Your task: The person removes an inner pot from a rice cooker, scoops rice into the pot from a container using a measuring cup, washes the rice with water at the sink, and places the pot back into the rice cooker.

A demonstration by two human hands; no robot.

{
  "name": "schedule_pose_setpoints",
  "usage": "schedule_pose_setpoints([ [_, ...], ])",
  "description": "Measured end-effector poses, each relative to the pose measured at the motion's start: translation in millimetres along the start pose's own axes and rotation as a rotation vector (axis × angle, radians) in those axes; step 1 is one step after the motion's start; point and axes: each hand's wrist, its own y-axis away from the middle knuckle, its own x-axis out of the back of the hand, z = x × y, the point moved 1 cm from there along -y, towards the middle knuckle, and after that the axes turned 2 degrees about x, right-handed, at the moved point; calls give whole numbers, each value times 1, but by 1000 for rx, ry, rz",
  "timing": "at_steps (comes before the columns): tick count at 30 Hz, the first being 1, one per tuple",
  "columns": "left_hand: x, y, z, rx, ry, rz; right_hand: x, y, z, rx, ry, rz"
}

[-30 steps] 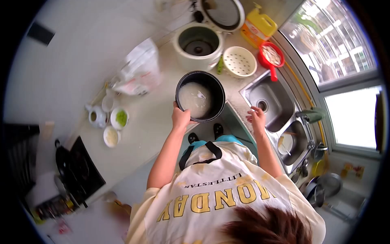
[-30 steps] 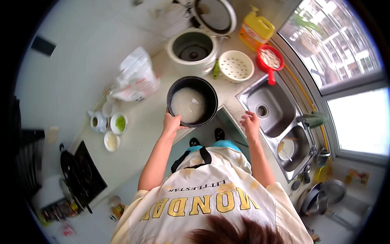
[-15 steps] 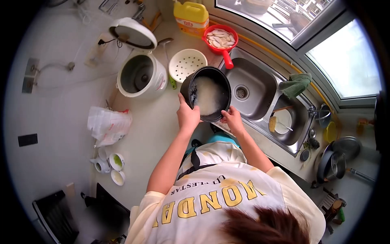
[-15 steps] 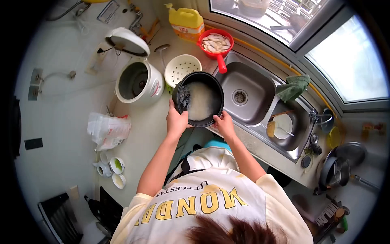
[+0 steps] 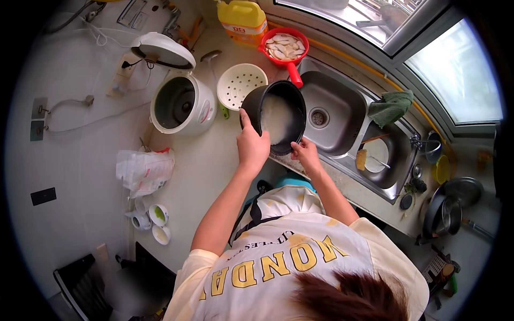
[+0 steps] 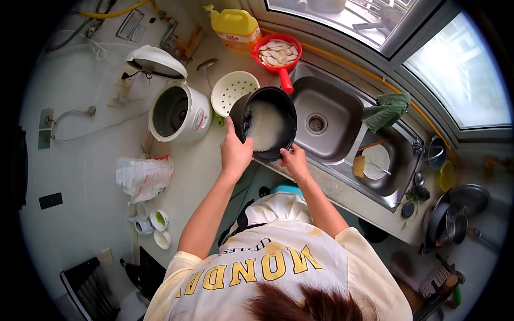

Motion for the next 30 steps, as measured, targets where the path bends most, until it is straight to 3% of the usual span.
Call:
schedule_pose_setpoints([
  [7,5,9,11,-92,-63,51,-2,-2,4,7,9,-14],
  [20,26,17,-15,-46,-40,57,-22,16,-7,-2,118,-77],
  [25,55,26,-43,190,395,18,-43,21,-10,54,188,-132],
  [30,66,36,-132,372,859,50,-83,24,-15,189,420,-233],
])
